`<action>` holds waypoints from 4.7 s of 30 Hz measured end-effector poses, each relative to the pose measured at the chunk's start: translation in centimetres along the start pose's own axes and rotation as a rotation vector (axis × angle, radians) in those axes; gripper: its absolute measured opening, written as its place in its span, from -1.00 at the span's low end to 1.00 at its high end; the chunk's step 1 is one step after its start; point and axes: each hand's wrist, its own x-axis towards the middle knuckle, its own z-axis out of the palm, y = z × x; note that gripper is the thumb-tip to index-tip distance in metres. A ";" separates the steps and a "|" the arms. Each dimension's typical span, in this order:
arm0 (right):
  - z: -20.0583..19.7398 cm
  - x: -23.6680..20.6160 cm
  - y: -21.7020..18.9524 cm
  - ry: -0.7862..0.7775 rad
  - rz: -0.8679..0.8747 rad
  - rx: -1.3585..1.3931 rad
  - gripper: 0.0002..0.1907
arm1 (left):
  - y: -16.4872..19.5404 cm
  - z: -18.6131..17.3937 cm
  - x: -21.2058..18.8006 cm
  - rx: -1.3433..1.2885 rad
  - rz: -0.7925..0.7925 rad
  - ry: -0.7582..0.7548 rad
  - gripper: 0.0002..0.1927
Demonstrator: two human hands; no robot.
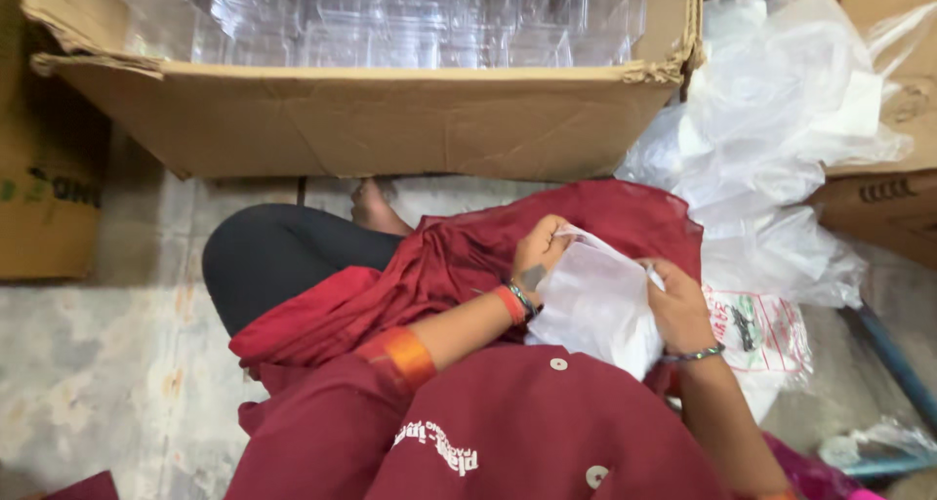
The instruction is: The person sits on the floor and repeatedly picks up clear plastic containers from a cardboard box. They place the containers into a white plastic bag, then put the bag into the box. The person continues this process, handling the containers and bags by hand.
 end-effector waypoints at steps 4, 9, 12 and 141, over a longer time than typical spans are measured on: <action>-0.5 0.4 0.2 -0.416 0.267 0.858 -0.35 | 6.1 -3.0 0.4 0.260 0.496 0.062 -0.90; 0.2 3.7 -2.0 -0.357 0.194 0.615 -0.35 | 12.9 -5.9 2.5 0.625 0.778 0.106 -0.85; -1.8 7.8 -2.6 -0.127 0.223 0.784 -0.39 | 15.4 -7.8 4.8 0.634 0.911 0.071 -0.65; 8.7 18.0 -22.0 -0.363 -0.446 0.886 0.52 | 21.2 -13.1 8.6 0.604 0.562 -0.223 0.08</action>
